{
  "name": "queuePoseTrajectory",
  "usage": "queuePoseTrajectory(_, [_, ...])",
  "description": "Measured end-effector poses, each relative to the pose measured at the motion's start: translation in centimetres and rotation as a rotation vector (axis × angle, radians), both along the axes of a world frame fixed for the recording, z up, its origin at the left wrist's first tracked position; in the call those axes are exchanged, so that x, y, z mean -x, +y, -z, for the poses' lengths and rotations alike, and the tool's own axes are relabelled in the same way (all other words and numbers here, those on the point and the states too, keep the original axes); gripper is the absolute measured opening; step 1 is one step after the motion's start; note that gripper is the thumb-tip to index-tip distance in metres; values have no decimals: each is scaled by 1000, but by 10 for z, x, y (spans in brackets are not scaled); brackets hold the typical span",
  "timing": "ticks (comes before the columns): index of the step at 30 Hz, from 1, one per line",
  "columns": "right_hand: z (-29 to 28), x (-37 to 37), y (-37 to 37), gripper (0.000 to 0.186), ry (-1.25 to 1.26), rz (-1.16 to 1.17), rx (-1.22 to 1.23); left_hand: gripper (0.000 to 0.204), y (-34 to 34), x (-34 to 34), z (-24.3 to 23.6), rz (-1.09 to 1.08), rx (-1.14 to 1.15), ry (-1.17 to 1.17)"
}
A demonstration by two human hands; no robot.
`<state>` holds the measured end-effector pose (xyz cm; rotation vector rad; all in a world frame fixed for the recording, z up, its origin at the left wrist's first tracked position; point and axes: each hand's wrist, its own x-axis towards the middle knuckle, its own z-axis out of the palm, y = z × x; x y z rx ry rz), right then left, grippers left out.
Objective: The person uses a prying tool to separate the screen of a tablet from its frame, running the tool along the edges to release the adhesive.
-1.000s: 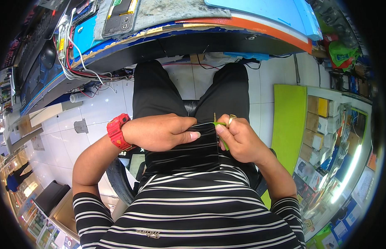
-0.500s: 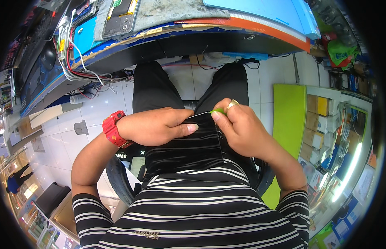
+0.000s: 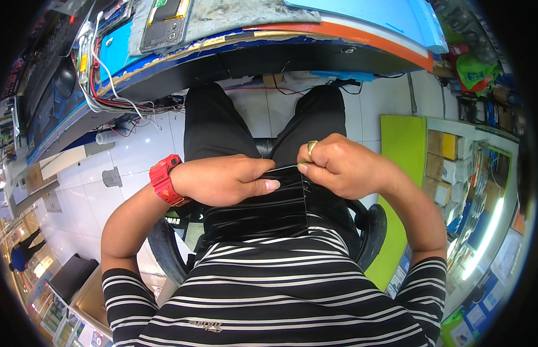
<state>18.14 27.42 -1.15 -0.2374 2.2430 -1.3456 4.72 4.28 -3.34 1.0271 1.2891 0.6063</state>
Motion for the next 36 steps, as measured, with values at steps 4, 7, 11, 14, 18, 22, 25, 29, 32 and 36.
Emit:
queuePoseTrajectory(4, [4, -9, -1, 24, -3, 67, 61, 48, 4, 0, -2, 37, 59, 31])
queuePoseTrajectory(7, [9, -17, -3, 25, -10, 108, 66, 48, 4, -1, 0, 51, 59, 34])
queuePoseTrajectory(11, [11, -26, -6, 24, -16, 131, 103, 47, 5, -1, -1, 48, 61, 35])
queuePoseTrajectory(14, [10, -29, -9, 24, 13, 156, 106, 47, 3, -1, 0, 46, 38, 33])
queuePoseTrajectory(18, [13, -34, -9, 23, 16, 128, 98, 46, 3, -2, 0, 52, 45, 32])
queuePoseTrajectory(22, [14, -39, -10, 22, -16, 110, 78, 44, 3, -3, 0, 41, 41, -2])
queuePoseTrajectory(25, [14, -45, -13, 21, -7, 116, 97, 43, 4, -3, -1, 50, 45, 8])
queuePoseTrajectory(29, [16, -53, -16, 21, -34, 108, 86, 47, 4, -2, -3, 57, 58, -8])
queuePoseTrajectory(32, [18, -60, -19, 21, -32, 108, 110, 47, 2, -3, 0, 33, 37, -14])
queuePoseTrajectory(36, [16, -68, -24, 22, -47, 125, 96, 47, 2, -2, -3, 55, 37, -9])
